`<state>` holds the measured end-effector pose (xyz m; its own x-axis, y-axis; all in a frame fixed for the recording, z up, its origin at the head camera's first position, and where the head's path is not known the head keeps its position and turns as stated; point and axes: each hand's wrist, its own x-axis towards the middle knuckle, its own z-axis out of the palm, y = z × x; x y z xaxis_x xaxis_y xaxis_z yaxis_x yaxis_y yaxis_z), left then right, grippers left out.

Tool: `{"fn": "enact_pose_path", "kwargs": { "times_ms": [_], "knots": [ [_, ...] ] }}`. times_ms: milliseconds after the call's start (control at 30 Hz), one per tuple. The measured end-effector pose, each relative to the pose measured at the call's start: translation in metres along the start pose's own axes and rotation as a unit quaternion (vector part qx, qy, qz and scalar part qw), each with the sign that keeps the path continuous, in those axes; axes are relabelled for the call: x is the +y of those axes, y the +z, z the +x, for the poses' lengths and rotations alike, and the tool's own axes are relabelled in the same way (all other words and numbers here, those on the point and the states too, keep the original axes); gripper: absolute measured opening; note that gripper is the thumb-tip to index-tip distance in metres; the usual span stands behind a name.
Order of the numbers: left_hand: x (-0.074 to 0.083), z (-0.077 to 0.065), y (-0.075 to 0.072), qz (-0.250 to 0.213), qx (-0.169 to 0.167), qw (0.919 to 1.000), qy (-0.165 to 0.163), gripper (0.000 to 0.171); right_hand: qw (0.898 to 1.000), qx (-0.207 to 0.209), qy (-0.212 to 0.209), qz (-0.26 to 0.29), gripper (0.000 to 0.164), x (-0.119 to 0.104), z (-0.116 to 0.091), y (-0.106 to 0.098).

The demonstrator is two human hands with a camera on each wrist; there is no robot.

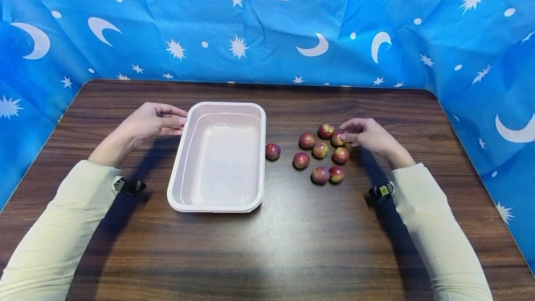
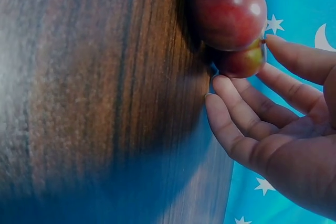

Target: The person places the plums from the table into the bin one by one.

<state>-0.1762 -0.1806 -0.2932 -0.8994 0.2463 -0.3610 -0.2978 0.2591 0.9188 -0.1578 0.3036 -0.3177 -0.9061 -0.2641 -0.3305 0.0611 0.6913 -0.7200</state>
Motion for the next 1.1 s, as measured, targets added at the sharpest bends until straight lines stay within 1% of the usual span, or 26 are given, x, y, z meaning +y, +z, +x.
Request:
{"fn": "enact_pose_path", "kwargs": {
  "times_ms": [167, 400, 633, 867, 967, 1100],
  "knots": [
    [0.001, -0.001, 0.001, -0.015, 0.001, 0.9999, -0.004, 0.032, 1.000, -0.006, 0.000, -0.012, 0.035, -0.001, 0.000, -0.002],
    [0.004, -0.001, 0.002, -0.013, 0.005, 0.9999, -0.006, 0.032, 1.000, -0.007, -0.001, -0.014, 0.036, -0.003, 0.001, -0.005],
    [0.005, 0.000, 0.001, -0.003, 0.004, 1.0000, -0.002, 0.033, 1.000, 0.012, 0.003, -0.006, 0.034, -0.006, 0.000, -0.009],
    [0.003, -0.001, 0.001, -0.012, 0.006, 0.9999, 0.001, 0.033, 1.000, 0.018, 0.012, -0.006, 0.034, -0.012, -0.002, -0.013],
    [0.002, -0.001, 0.002, -0.010, 0.006, 0.9999, 0.000, 0.033, 1.000, 0.024, 0.010, -0.007, 0.034, -0.016, -0.002, -0.015],
    [0.001, -0.001, 0.001, -0.013, 0.008, 0.9999, 0.000, 0.032, 0.999, 0.032, -0.005, 0.000, 0.034, -0.023, -0.002, -0.017]
  ]
}}
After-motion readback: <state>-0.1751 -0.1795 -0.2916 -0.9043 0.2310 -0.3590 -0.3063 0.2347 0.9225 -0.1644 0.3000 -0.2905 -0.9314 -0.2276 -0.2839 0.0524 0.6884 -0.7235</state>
